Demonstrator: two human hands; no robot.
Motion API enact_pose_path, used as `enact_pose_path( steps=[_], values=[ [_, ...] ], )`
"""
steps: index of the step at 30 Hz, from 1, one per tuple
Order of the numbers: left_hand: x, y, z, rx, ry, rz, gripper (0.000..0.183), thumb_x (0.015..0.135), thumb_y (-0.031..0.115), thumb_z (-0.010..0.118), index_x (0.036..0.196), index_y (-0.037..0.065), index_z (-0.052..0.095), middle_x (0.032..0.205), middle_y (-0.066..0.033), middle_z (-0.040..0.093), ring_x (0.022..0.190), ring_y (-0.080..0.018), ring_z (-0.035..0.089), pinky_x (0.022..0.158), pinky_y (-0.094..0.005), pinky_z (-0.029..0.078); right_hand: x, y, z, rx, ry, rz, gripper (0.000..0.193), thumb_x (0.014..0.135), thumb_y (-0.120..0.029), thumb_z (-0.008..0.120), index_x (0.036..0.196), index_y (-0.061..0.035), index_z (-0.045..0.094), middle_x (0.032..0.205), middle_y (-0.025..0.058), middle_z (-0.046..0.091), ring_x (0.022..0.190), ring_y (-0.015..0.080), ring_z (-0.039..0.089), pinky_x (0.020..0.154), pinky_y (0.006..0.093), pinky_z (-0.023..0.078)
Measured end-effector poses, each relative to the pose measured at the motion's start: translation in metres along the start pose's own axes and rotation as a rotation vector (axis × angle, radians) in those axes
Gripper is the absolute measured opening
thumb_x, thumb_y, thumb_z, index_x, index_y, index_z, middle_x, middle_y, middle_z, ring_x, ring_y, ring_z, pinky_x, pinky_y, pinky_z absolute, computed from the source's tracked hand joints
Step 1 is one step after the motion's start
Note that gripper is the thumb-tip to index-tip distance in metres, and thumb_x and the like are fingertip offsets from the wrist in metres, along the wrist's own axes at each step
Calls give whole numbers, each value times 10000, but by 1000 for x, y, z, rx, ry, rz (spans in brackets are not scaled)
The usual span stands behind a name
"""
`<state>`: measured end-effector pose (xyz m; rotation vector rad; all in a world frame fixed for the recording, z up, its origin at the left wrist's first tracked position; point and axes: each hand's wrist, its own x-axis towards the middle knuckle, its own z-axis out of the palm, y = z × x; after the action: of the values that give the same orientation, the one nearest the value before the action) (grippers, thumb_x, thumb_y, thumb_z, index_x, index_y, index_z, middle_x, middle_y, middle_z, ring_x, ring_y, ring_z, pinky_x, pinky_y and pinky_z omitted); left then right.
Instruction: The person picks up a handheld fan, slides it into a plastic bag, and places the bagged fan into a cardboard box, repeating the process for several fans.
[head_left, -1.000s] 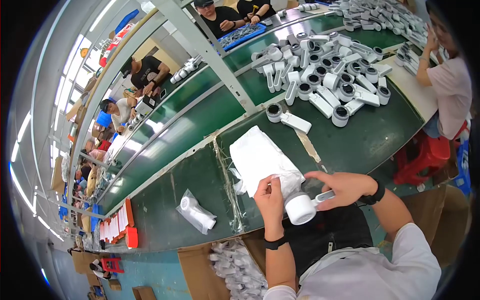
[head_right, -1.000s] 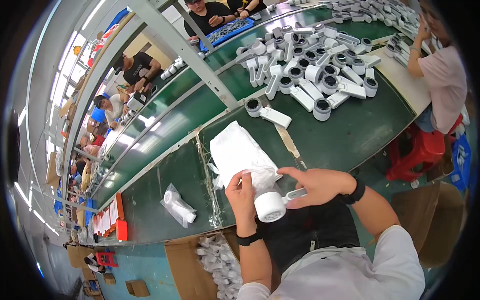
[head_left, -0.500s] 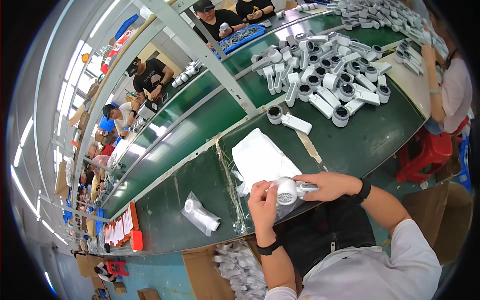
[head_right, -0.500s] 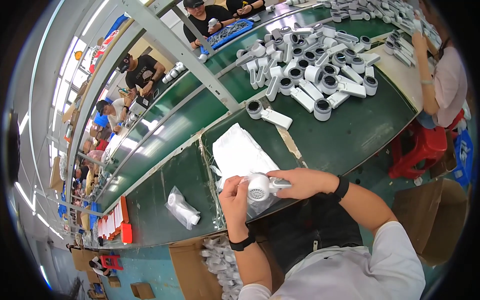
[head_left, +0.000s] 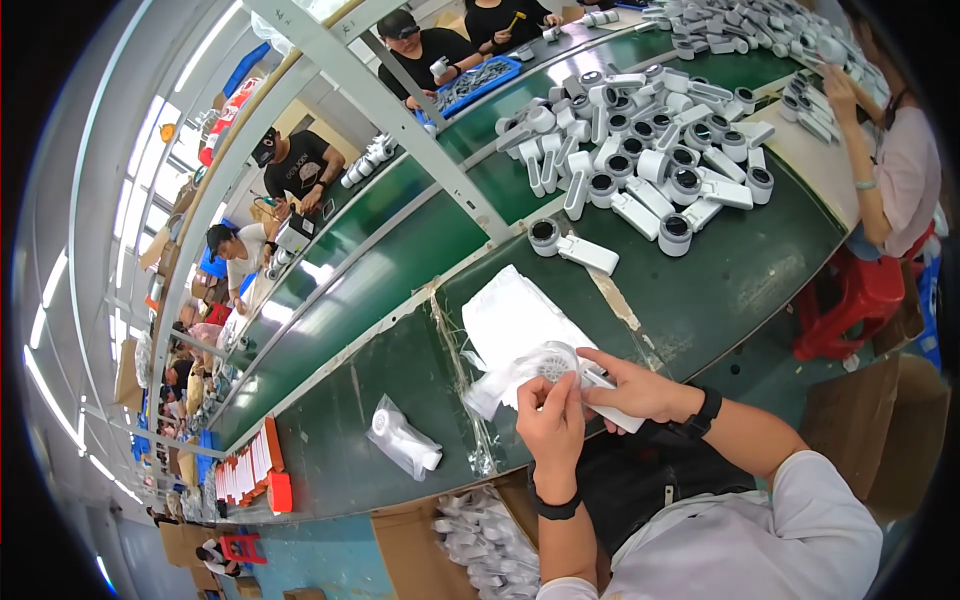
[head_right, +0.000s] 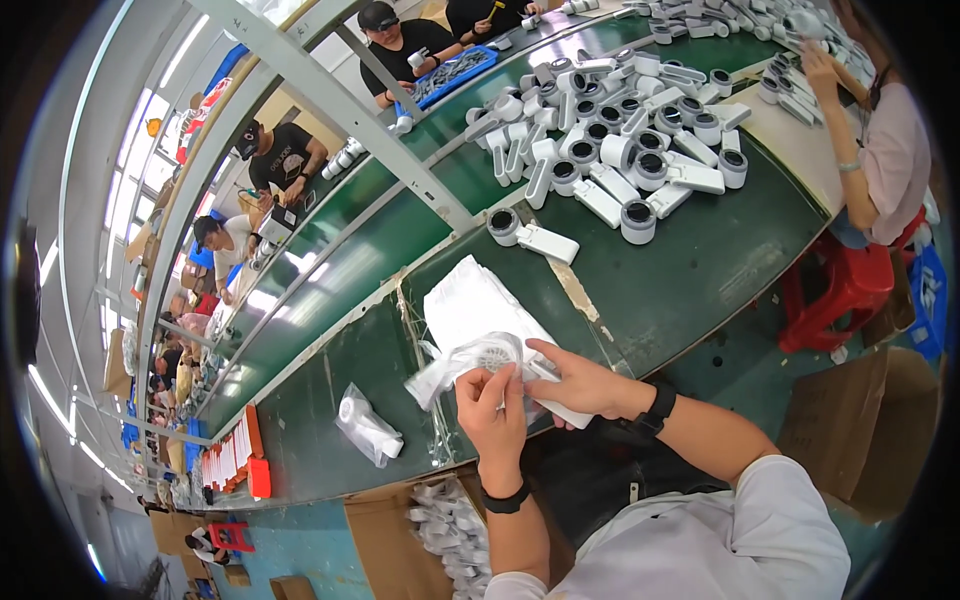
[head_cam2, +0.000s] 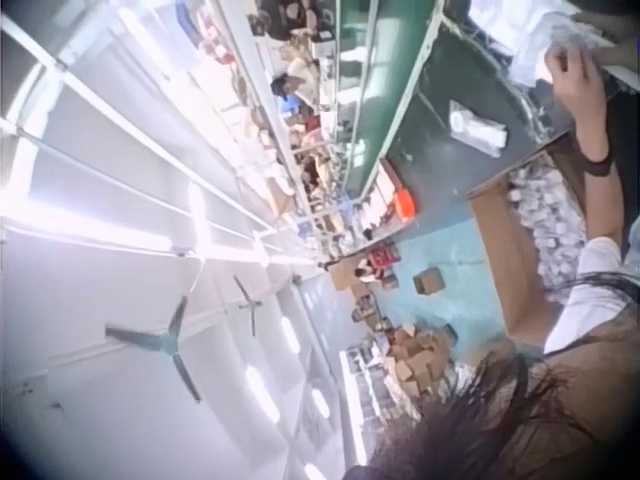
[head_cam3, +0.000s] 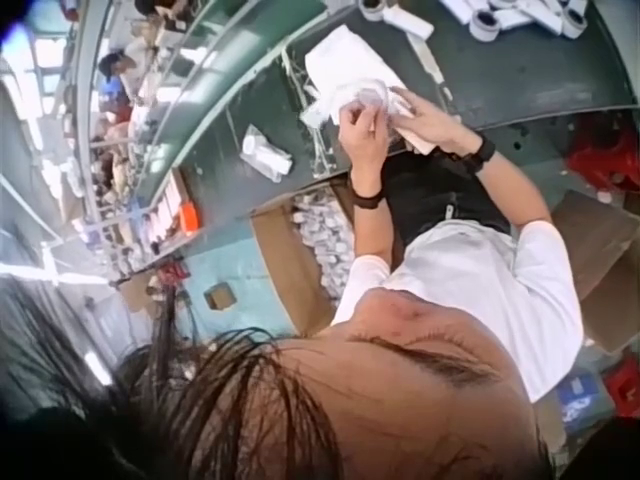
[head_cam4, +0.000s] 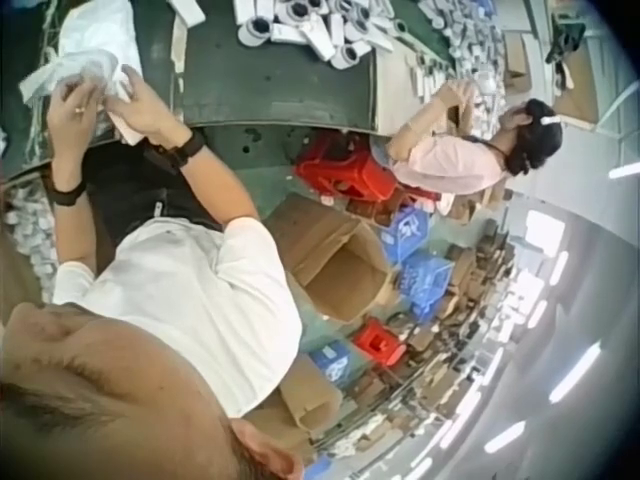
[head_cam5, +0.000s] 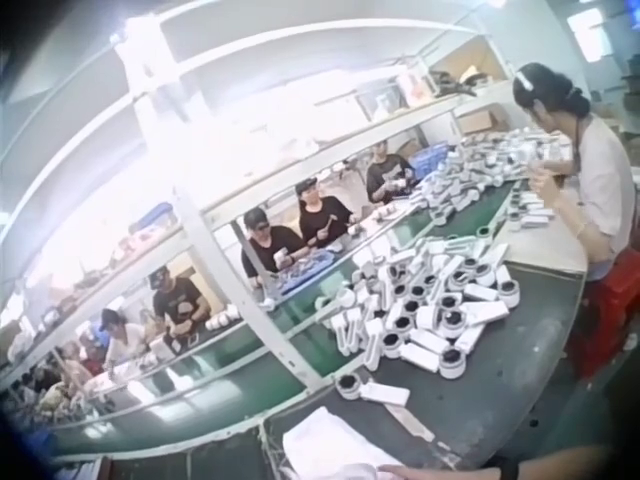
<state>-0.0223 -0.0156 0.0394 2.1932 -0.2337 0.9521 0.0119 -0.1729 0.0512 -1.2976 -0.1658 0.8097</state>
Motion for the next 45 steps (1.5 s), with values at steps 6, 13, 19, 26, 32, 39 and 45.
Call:
enact_pose_path(
  steps=[6,13,19,26,32,39,45],
  values=[
    [-2,5,-10,-152,-157,-107,150,780,-23,728,915,35,696,817,-58,527,686,-156,527,579,-251,419,1,-4,-8,180,18,-70,752,950,-156,545,1535,-88,77,975,123,622,591,154,630,460,300,527],
    [-19,1,-9,-631,-265,-343,78,838,-20,697,880,-33,632,900,-69,591,727,-104,549,625,-225,438,16,8,-2,307,106,-184,552,931,-125,541,1427,-27,320,1091,122,599,778,185,665,489,316,573],
    [-25,0,-1,-607,26,-283,91,867,-20,660,942,-23,609,1015,-122,583,748,-142,565,650,-246,458,26,24,8,28,171,-525,509,872,-50,590,1332,39,394,1155,135,575,916,195,643,740,311,555],
    [-12,13,0,-210,-8,-5,63,915,39,610,955,-10,605,1102,-138,580,801,-167,569,652,-259,463,29,30,13,-215,413,-522,476,825,-129,686,1237,24,503,1047,181,641,915,244,651,796,359,521],
    [-6,12,-1,-657,188,-547,129,984,98,515,974,-15,576,1215,-157,597,769,-148,564,664,-263,476,15,22,23,-630,468,-534,564,790,-208,740,1257,-5,498,975,202,653,814,297,668,726,353,526],
    [-10,2,-7,-485,-263,-120,112,969,60,536,1010,-23,599,1127,-158,673,901,-167,612,803,-277,491,13,22,18,-845,425,-579,628,745,-151,739,1302,-15,484,1025,188,589,869,397,618,713,432,512],
    [-5,3,-8,-461,-171,-187,114,940,35,566,1036,-18,598,1127,-107,632,864,-135,566,753,-249,467,11,19,15,-786,463,-596,613,774,-154,711,1318,-5,471,1026,194,570,868,409,603,717,453,498]
  ],
)
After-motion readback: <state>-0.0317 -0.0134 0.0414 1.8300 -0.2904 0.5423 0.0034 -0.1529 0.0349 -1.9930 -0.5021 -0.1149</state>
